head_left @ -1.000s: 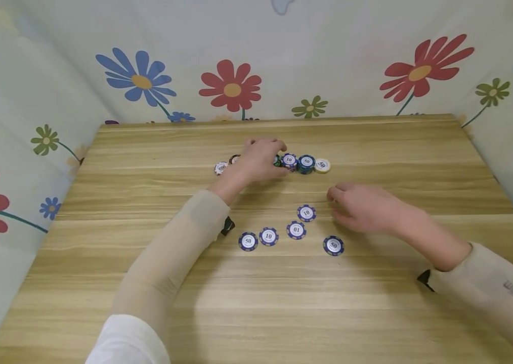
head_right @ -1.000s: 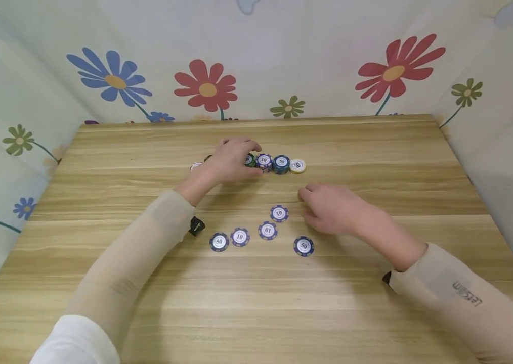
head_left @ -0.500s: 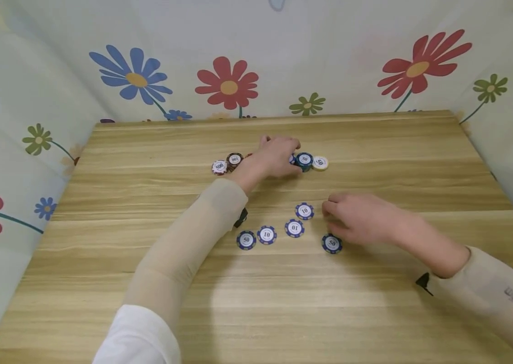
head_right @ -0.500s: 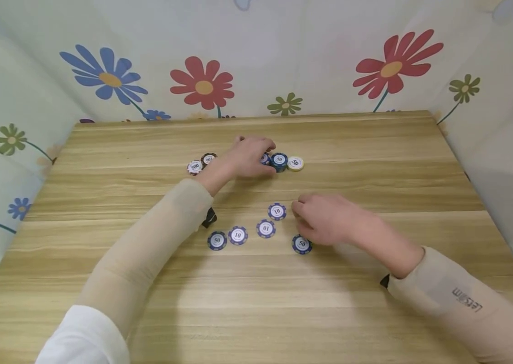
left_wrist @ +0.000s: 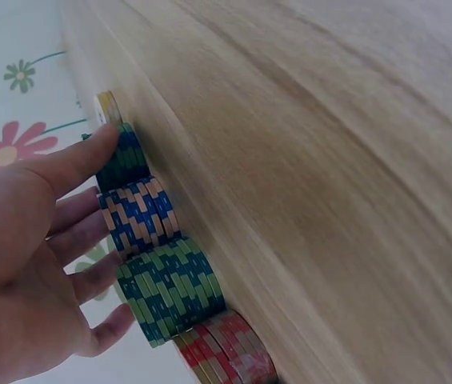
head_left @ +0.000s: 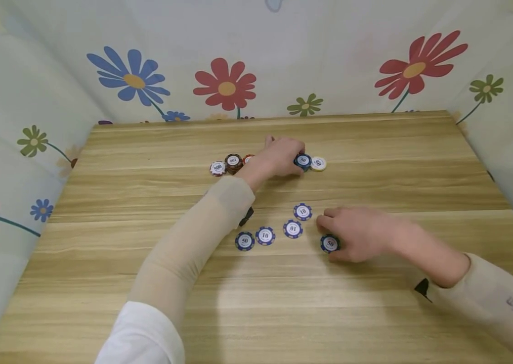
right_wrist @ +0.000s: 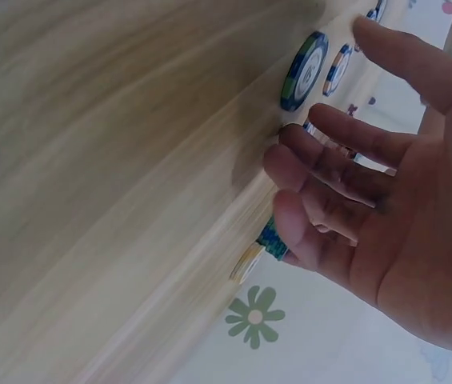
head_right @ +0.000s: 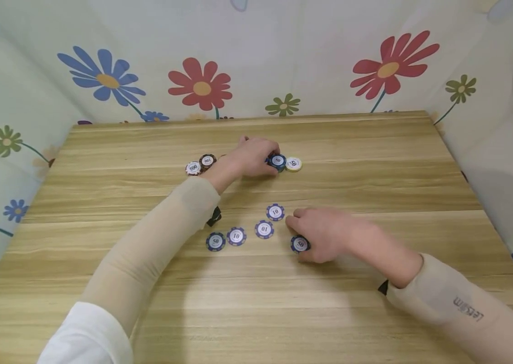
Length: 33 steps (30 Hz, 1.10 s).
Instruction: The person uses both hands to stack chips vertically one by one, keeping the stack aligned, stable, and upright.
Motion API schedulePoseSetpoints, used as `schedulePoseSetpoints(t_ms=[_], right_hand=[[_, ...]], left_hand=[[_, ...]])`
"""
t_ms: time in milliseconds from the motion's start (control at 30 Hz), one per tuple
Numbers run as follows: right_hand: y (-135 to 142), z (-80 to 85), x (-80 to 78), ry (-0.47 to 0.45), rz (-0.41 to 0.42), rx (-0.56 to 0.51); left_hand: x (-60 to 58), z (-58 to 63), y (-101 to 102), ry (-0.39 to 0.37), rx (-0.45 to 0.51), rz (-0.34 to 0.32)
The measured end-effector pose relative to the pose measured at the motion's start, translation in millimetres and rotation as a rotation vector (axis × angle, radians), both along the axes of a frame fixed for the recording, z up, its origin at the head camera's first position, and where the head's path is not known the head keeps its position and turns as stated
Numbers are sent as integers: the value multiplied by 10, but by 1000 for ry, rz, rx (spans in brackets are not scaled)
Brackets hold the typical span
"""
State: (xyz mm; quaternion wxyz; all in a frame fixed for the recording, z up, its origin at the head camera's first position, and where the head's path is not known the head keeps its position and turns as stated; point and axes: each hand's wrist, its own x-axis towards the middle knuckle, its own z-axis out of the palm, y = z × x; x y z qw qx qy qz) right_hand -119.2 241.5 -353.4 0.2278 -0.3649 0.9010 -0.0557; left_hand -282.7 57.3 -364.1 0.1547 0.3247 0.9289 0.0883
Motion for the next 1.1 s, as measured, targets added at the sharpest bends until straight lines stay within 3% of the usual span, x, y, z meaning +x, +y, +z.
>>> schedulePoseSetpoints(t_ms=[233, 567, 1100], right_hand=[[-13, -26, 50, 9, 5, 14], [-16, -61, 62, 60, 33, -37], [-61, -121, 60, 87, 23, -11]], left_hand=[[-16, -23, -5, -3, 3, 26], [-14, -35, -11, 7, 33, 19], [-15, -26, -21, 7, 60, 25]])
